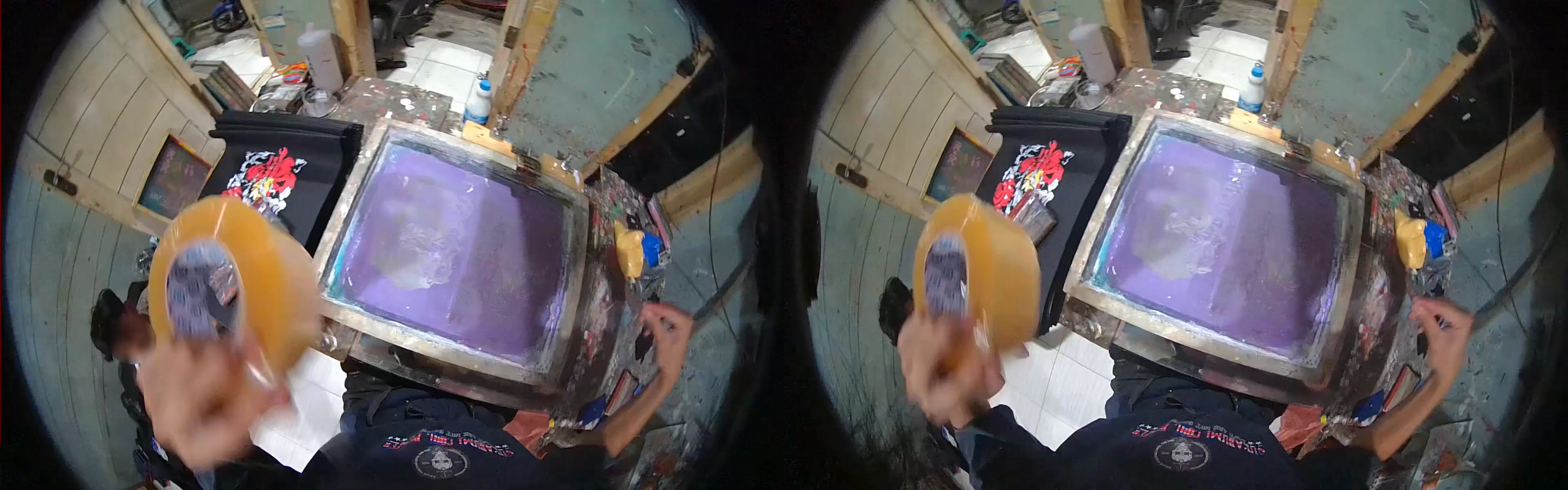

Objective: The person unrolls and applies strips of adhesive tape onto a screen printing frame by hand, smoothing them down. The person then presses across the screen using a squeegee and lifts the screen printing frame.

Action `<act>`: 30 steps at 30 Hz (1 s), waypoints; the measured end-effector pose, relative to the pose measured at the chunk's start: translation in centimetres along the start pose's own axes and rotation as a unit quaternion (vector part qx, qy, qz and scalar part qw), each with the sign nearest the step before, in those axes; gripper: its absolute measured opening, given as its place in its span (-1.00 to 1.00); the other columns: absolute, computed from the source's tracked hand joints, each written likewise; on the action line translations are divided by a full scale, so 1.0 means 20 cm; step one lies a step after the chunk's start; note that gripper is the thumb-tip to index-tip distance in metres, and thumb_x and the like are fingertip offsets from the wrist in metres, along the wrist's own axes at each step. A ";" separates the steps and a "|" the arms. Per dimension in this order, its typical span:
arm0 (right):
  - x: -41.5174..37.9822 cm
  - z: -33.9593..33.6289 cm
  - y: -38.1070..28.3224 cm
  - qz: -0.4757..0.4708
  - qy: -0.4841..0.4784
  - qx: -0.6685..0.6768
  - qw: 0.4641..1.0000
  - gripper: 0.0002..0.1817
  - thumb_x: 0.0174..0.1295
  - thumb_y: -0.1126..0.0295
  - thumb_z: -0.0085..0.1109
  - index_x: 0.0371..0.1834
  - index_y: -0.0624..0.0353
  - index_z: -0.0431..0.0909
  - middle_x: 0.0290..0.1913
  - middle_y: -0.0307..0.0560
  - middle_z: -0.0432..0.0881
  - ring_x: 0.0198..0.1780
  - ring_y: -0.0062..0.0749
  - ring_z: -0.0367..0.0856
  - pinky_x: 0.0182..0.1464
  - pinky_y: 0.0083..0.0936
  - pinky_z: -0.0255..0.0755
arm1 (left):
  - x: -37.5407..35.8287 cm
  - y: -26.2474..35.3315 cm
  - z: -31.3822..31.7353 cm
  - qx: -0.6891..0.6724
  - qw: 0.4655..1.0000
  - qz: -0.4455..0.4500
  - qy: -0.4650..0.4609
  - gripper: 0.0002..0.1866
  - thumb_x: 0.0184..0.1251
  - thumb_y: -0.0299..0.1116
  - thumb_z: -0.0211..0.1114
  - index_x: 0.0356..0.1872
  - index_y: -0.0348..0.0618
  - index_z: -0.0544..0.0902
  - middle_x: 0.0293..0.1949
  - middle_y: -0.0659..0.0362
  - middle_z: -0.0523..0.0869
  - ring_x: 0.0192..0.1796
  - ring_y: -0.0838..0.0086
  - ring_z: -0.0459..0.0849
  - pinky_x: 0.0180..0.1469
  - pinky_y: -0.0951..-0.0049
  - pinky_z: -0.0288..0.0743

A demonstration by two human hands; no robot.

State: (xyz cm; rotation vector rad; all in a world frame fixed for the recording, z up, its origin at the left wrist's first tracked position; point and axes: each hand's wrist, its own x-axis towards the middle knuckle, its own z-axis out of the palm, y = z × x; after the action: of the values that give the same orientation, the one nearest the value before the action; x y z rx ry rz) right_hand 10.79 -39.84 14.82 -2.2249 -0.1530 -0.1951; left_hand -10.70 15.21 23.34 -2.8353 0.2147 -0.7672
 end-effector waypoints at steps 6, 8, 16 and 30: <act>0.15 -0.06 -0.84 -0.354 -0.127 -0.376 0.847 -0.78 0.00 0.46 0.49 -0.23 0.19 0.80 -0.44 -0.14 0.71 -0.43 -0.25 0.61 -0.23 -0.31 0.37 | 0.01 -0.62 1.05 0.017 0.989 -0.076 0.129 -0.73 0.32 -0.38 0.50 0.03 -0.01 0.82 0.01 0.13 0.82 -0.21 0.23 0.84 -0.20 0.26 0.69; 0.18 -0.03 -0.95 -0.399 -0.128 -0.409 0.811 -0.77 -0.04 0.46 0.48 -0.25 0.17 0.79 -0.47 -0.17 0.68 -0.44 -0.26 0.60 -0.26 -0.30 0.36 | -0.07 -0.73 1.30 0.080 0.982 -0.082 0.148 -0.76 0.41 -0.34 0.44 0.05 0.00 0.81 0.02 0.12 0.82 -0.25 0.22 0.84 -0.23 0.28 0.68; 0.19 0.03 -1.11 -0.464 -0.096 -0.413 0.778 -0.76 0.00 0.44 0.38 -0.21 0.14 0.78 -0.39 -0.18 0.72 -0.43 -0.30 0.58 -0.32 -0.31 0.31 | -0.08 -0.50 1.41 0.103 0.952 -0.270 0.099 -0.59 0.46 -0.24 0.37 0.23 -0.21 0.68 0.15 -0.05 0.76 0.10 0.04 0.75 0.12 0.09 0.58; 0.22 0.10 -1.08 -0.451 -0.097 -0.386 0.799 -0.82 0.00 0.43 0.46 -0.28 0.00 0.83 -0.44 -0.24 0.69 -0.48 -0.35 0.57 -0.40 -0.35 0.27 | 0.67 0.87 2.27 -0.252 0.959 0.002 -0.127 -0.24 0.65 0.04 -0.08 0.63 -0.33 0.18 0.69 -0.08 0.13 0.74 0.15 0.00 0.71 -0.14 -0.27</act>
State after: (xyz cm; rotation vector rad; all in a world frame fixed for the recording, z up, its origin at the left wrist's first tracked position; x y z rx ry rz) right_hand 11.32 -24.86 31.15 -2.7776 -1.4946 -0.6313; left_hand 22.51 2.56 -12.59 -3.3703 0.4297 -0.3746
